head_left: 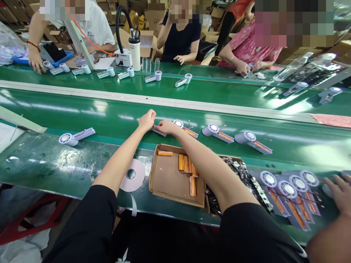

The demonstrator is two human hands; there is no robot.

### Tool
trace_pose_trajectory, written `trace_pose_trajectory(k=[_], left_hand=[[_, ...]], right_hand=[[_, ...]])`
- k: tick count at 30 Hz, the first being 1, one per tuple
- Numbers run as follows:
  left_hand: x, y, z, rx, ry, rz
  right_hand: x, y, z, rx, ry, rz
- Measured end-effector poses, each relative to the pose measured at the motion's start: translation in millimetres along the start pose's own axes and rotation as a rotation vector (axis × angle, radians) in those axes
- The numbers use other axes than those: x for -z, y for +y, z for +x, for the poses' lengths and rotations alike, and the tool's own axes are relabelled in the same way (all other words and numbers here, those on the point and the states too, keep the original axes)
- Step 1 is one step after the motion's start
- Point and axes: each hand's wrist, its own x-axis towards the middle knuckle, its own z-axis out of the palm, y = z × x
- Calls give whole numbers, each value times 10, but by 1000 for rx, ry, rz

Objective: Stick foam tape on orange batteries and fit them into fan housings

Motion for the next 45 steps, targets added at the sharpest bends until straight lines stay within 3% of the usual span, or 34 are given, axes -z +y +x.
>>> trace_pose_trajectory(k=[8,11,13,16,18,21,23,25,30,32,34,36,38,40,42,45], left_hand=[[-123,137,-1,50,13,-70],[-71,283,4,42,19,-80],[71,296,-128,6,60,-82],[419,7,-753,-235,76,-34],[665,-359,-1430,-427,-73,24],[934,-924,-2452,-487,-330,193],[1013,-1166,-2909,-473,-343,290],[1029,-1245,-3153,-468,-327,358],[1049,-949,-3376,-443,-348,438],[1019,-778,-3433,-424,-229,411],[929,-635,-3440,-439,-29,350],[836,-516,-3407,-541,92,229],[821,-408,-3383,-662,101,82],[897,-329,-3379,-688,110,4],[996,-311,-3366,-630,141,19],[1035,-333,-3335,-618,129,84]], right_hand=[[99,-65,130,-86,-70,-21],[209,-128,-2,-84,-68,-45],[296,-118,-235,-62,-40,-57],[374,66,-809,6,80,-61],[359,289,-1281,77,167,-62],[235,554,-1973,161,154,-33],[124,545,-2345,212,131,50],[9,368,-2619,275,165,171],[-491,-253,-3004,428,186,513],[-827,-378,-3014,407,133,710],[-1164,-483,-2932,375,-42,933],[-1396,-632,-2859,348,-211,1061],[-1471,-809,-2859,376,-272,1063],[-1421,-950,-2889,452,-271,1019],[-1319,-1007,-2889,460,-166,1013],[-1194,-966,-2851,305,29,1041]])
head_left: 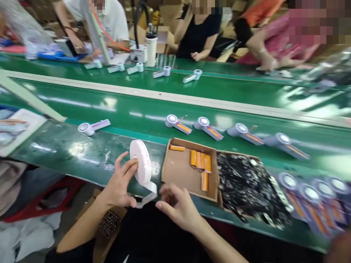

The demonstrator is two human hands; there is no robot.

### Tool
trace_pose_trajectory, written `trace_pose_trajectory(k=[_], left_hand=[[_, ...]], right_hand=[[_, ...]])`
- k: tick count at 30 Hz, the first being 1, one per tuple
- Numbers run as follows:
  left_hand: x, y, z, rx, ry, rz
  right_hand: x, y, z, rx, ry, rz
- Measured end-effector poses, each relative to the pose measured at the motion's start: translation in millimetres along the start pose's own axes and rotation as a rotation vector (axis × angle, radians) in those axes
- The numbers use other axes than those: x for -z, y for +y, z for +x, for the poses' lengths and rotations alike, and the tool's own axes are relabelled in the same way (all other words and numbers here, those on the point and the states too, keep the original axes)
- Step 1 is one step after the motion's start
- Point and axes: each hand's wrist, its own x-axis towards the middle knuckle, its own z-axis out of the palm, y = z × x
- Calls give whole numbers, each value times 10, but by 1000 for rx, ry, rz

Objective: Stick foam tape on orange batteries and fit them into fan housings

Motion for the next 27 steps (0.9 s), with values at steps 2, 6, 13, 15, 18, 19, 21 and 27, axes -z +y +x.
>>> trace_pose_trajectory(k=[2,6,13,15,18,19,21,27], left_hand=[[-42,16,-10,-33,-40,23],[-104,-42,-82,12,29,158],[-45,-461,-213,170,279,342],[-101,-424,-146,130,231,314],[-244,-316,7,71,157,263],[-291,-287,54,59,147,249],[-359,-251,122,35,138,229],[-358,-186,135,-34,76,240]], right_hand=[[19,-7,5,4,-2,-44],[-107,22,-59,129,-291,-230],[589,-161,321,111,-238,-717],[850,-176,639,-13,-58,-1049],[999,-42,1041,-130,-52,-1266],[1005,19,1121,-139,-62,-1266],[1017,109,1190,-138,-77,-1236],[1186,-36,919,-31,6,-806]])
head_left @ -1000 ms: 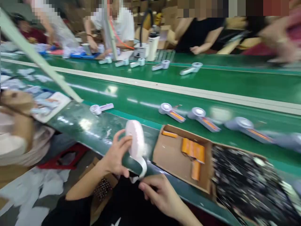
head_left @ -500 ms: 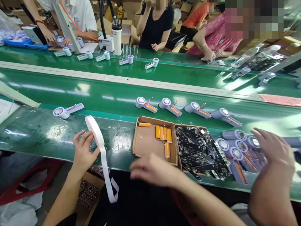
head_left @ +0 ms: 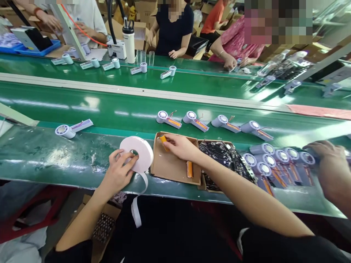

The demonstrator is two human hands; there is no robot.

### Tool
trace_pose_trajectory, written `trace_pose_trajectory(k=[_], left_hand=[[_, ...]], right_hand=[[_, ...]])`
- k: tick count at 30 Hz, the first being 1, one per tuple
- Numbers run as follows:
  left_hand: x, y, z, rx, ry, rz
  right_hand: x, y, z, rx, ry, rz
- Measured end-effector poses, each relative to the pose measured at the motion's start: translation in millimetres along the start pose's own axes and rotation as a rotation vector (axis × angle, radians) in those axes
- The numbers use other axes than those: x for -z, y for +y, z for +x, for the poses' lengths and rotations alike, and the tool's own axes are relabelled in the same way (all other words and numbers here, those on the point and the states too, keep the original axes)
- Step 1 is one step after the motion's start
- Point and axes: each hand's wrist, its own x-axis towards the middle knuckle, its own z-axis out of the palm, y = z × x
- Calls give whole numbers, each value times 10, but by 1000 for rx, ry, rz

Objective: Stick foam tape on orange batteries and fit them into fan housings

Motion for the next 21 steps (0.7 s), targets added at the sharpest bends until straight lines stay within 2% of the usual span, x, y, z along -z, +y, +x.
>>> trace_pose_trajectory(k=[2,4,6,10,11,13,15,16,18,19,20,21], left_hand=[[24,26,-1,-22,-16,21],[38,50,12,-52,-27,52],[52,69,35,-83,-38,81],[141,104,114,-97,-68,132],[178,121,142,-102,-79,150],[254,179,199,-124,-95,183],[298,277,242,-140,-64,199],[299,336,252,-134,-31,197],[257,451,248,-102,45,175],[222,494,238,-83,68,158],[188,521,228,-72,71,140],[161,530,224,-76,61,123]], right_hand=[[78,-68,-152,28,85,375],[127,-170,-301,51,146,604],[160,-283,-423,58,171,609],[173,-416,-501,5,94,381],[154,-422,-495,-2,76,403],[77,-424,-488,7,87,616],[-51,-449,-519,1,194,915],[-126,-475,-552,-24,298,1042],[-264,-543,-636,-99,527,1190],[-310,-573,-679,-122,599,1221],[-328,-593,-720,-134,617,1235],[-314,-599,-758,-135,582,1234]])
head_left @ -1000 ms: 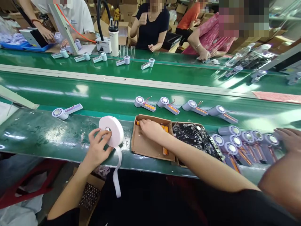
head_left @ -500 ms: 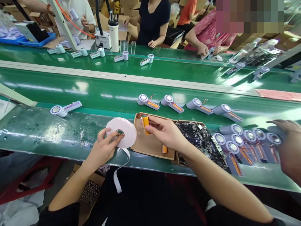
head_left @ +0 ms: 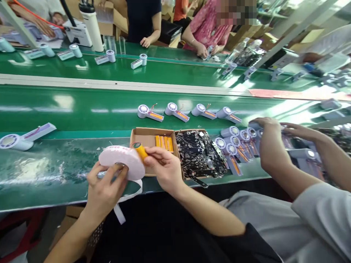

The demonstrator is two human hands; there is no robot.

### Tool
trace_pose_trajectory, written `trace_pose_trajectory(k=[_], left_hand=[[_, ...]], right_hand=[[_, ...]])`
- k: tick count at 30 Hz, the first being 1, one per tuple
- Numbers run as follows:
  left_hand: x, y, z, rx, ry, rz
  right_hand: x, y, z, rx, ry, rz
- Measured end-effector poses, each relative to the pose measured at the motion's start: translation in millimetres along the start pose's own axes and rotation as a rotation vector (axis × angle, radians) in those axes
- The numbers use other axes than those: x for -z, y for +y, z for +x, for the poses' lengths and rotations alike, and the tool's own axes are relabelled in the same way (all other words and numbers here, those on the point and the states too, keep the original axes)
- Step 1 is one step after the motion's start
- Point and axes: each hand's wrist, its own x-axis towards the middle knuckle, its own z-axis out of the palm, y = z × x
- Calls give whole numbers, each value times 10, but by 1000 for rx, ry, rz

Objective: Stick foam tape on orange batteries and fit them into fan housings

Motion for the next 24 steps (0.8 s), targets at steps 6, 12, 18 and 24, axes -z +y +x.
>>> trace_pose_trajectory(k=[6,12,18,24], left_hand=[[129,-209,210,-135,-168,-44],[275,-191,460,-103,-166,-67],[149,184,52,-100,-244,-200],[101,-658,-538,188,-534,-217]], right_hand=[[314,-360,136,-90,-366,-322],[189,49,37,10,-71,-26],[302,2,-22,202,291,76],[910,-471,-37,274,348,-147]])
